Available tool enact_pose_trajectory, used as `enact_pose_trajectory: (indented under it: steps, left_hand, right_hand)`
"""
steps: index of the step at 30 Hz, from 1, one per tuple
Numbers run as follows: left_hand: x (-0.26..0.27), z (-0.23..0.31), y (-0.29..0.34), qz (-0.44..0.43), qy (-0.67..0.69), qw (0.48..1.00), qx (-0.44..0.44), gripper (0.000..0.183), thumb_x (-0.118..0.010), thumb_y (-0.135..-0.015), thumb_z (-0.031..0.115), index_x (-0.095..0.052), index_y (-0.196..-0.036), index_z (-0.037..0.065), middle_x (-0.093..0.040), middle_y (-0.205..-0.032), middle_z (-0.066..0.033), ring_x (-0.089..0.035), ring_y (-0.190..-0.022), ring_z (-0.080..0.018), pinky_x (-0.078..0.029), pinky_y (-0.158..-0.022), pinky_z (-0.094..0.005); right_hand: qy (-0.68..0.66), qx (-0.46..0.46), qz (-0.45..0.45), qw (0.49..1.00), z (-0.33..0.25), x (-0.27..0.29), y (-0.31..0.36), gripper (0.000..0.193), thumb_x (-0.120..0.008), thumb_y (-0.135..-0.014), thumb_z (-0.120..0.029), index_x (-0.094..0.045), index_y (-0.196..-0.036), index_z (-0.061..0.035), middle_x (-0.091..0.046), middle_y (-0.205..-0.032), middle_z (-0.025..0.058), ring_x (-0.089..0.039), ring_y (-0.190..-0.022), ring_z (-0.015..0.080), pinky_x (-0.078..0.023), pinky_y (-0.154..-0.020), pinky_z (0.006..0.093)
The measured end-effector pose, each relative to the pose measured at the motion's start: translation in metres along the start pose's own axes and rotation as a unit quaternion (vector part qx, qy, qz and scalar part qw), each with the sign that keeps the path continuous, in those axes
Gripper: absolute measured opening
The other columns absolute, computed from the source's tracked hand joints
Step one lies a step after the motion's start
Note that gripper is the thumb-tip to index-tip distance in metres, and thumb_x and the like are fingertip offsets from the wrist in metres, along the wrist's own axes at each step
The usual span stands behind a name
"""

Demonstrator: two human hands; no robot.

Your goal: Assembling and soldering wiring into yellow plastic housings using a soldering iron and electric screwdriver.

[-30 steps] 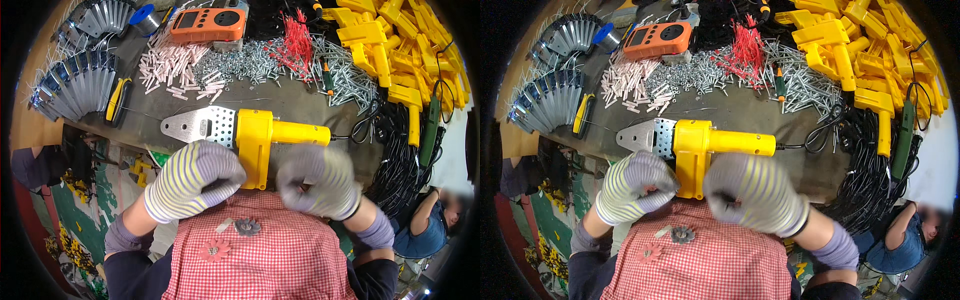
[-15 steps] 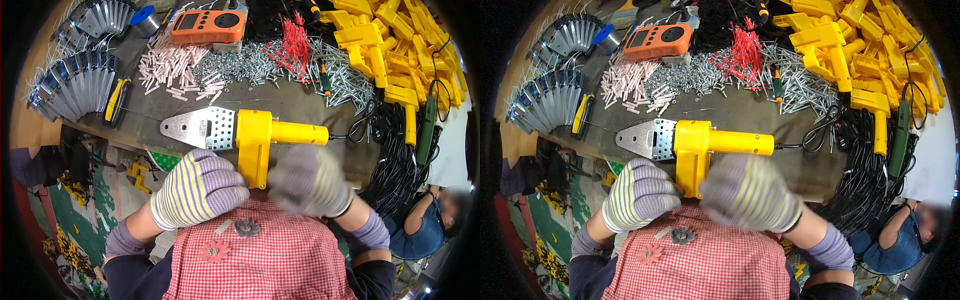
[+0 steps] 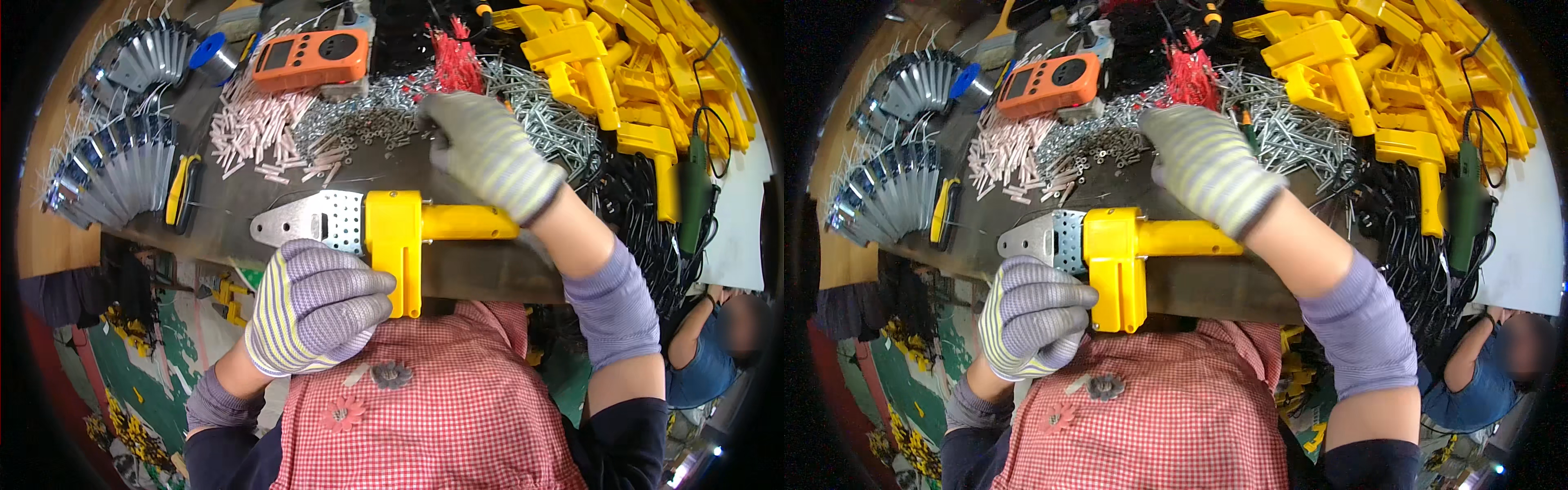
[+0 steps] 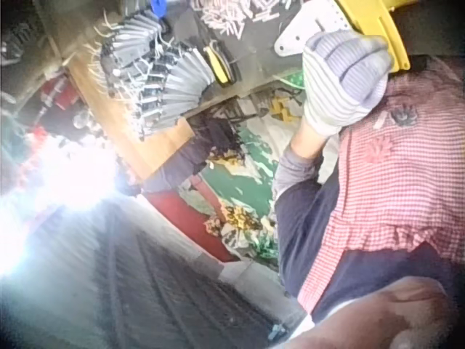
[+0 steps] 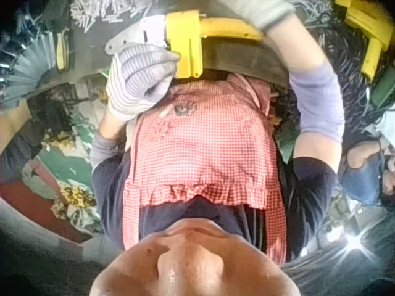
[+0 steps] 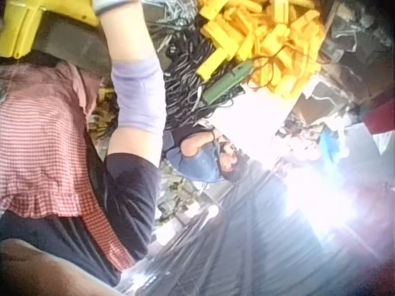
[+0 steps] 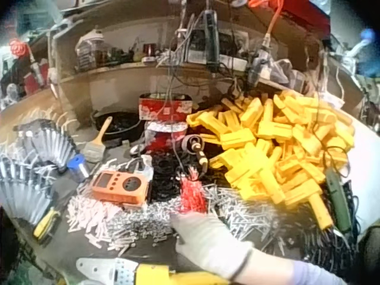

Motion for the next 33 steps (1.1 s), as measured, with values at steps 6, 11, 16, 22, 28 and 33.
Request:
enact_pose_trajectory:
  steps: [6, 11, 16, 22, 28, 33]
  left_hand:
    - [-0.009, -0.011, -0.043, -0.047, -0.035, 0.998, 0.013, 0.022, -0.074, -0.072, 0.016, -0.067, -0.092, 0.010, -0.068, -0.097, -0.0063, -0.064, -0.092, -0.0281, -0.047, -0.085, -0.0419]
    - [-0.062, -0.020, -0.082, -0.246, -0.062, 0.966, 0.046, 0.062, -0.076, -0.070, 0.033, -0.058, -0.122, 0.005, -0.059, -0.113, -0.0148, -0.054, -0.109, -0.0341, -0.039, -0.097, -0.0449]
    - [-0.086, -0.022, -0.091, -0.274, -0.076, 0.956, 0.071, 0.054, -0.077, -0.069, 0.033, -0.062, -0.113, 0.006, -0.064, -0.098, -0.0142, -0.060, -0.093, -0.0342, -0.046, -0.085, -0.0447]
    - [-0.088, -0.017, -0.093, -0.236, -0.100, 0.964, 0.075, 0.039, -0.079, -0.070, 0.028, -0.067, -0.099, 0.005, -0.065, -0.089, -0.0162, -0.062, -0.084, -0.0351, -0.047, -0.079, -0.0437]
    - [-0.093, -0.020, -0.095, -0.225, -0.089, 0.967, 0.083, 0.040, -0.078, -0.071, 0.035, -0.066, -0.097, 0.008, -0.063, -0.087, -0.0124, -0.061, -0.085, -0.0335, -0.046, -0.078, -0.0442]
    - [-0.092, -0.021, -0.092, -0.258, -0.111, 0.952, 0.118, 0.043, -0.075, -0.073, 0.042, -0.066, -0.096, 0.008, -0.064, -0.087, -0.0124, -0.062, -0.085, -0.0322, -0.046, -0.077, -0.0435]
  right_hand:
    - [-0.258, -0.152, 0.027, 0.954, -0.009, 0.065, 0.103, 0.019, -0.073, -0.074, -0.002, -0.067, -0.091, -0.0056, -0.064, -0.085, 0.0107, -0.065, -0.080, 0.0287, -0.052, -0.069, 0.0349]
    - [-0.033, -0.002, 0.129, 0.991, -0.027, 0.048, 0.120, 0.010, -0.071, -0.073, -0.013, -0.065, -0.082, -0.0120, -0.059, -0.079, 0.0036, -0.060, -0.074, 0.0245, -0.050, -0.063, 0.0393]
    - [0.040, 0.059, 0.123, 0.990, -0.032, 0.038, 0.126, 0.024, -0.063, -0.077, -0.013, -0.067, -0.100, -0.0088, -0.060, -0.082, 0.0041, -0.061, -0.073, 0.0205, -0.051, -0.062, 0.0350]
    - [0.231, -0.243, 0.351, 0.874, 0.048, 0.176, 0.186, 0.049, -0.072, -0.078, -0.012, -0.060, -0.125, -0.0066, -0.064, -0.104, 0.0169, -0.063, -0.098, 0.0338, -0.051, -0.088, 0.0421]
    - [0.311, -0.433, 0.149, 0.832, 0.148, 0.198, 0.254, 0.077, -0.075, -0.076, -0.023, -0.043, -0.145, -0.0102, -0.062, -0.121, 0.0226, -0.059, -0.112, 0.0383, -0.046, -0.094, 0.0475]
    - [0.082, -0.281, 0.446, 0.846, 0.097, 0.216, 0.232, 0.066, -0.071, -0.086, -0.030, -0.046, -0.141, -0.0023, -0.061, -0.119, 0.0140, -0.059, -0.107, 0.0279, -0.046, -0.097, 0.0378]
Point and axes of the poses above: each hand's wrist, its own y-axis away from the middle knuckle, its own x-axis out of the back of the hand, z = x × y, the point moved 4 cm from there along -y, towards the middle knuckle
